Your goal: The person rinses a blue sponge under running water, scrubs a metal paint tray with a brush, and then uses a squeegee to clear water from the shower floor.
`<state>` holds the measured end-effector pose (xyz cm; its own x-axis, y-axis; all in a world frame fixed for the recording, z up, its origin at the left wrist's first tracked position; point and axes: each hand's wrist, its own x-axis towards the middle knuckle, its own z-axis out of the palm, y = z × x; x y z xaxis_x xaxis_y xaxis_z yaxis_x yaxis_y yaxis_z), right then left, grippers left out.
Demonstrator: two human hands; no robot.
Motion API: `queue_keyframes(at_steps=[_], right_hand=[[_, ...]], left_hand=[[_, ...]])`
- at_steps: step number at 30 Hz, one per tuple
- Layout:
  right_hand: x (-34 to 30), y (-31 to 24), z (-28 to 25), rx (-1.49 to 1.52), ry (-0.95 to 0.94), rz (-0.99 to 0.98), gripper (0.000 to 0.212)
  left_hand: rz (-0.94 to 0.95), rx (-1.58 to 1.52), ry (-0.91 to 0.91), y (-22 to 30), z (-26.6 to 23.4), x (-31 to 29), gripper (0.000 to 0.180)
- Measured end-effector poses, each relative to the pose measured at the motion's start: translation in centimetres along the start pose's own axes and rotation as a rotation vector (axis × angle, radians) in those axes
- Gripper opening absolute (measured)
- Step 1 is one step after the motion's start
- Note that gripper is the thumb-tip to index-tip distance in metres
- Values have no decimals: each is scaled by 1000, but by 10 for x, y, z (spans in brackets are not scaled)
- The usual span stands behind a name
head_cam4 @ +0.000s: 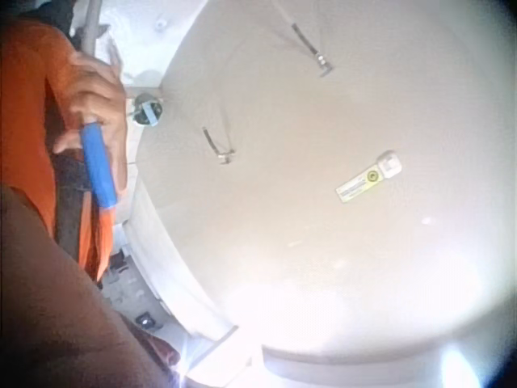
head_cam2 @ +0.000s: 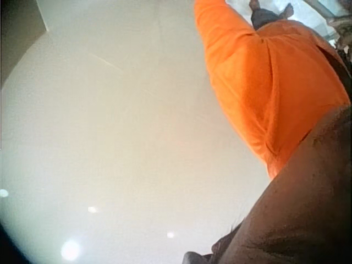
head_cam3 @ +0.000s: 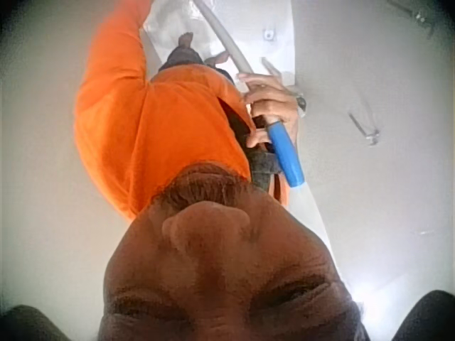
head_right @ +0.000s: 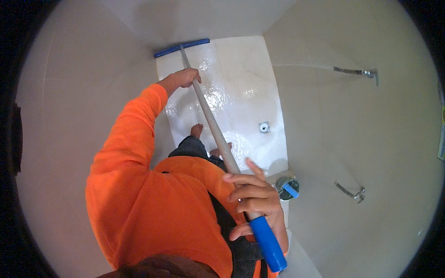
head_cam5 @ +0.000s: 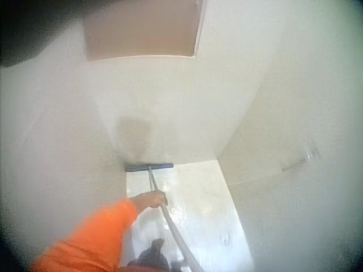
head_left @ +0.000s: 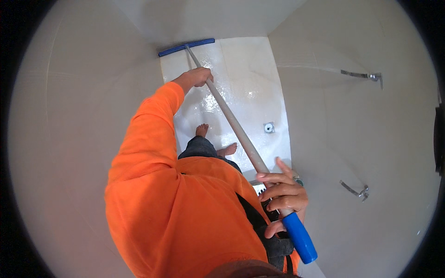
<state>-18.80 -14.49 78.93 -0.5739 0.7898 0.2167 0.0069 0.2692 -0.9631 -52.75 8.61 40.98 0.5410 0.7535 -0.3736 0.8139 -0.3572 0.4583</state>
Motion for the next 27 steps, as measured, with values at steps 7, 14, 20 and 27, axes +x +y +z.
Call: queue_keyframes(at_steps=[7, 14, 20, 27], right_hand=[[60, -10, 45, 58, -369, -78, 49], [53, -39, 21, 55, -441, -174, 46], [4, -60, -29, 141, -637, -288, 45], [-82, -121, -140, 256, -524, -328, 48]], left_hand=[[-17, -218, 341, -29, 33, -24, 37], [62, -378, 600, 20, 68, -13, 31], [60, -403, 738, 115, 106, -52, 30], [84, -615, 740, 293, 147, -19, 27]])
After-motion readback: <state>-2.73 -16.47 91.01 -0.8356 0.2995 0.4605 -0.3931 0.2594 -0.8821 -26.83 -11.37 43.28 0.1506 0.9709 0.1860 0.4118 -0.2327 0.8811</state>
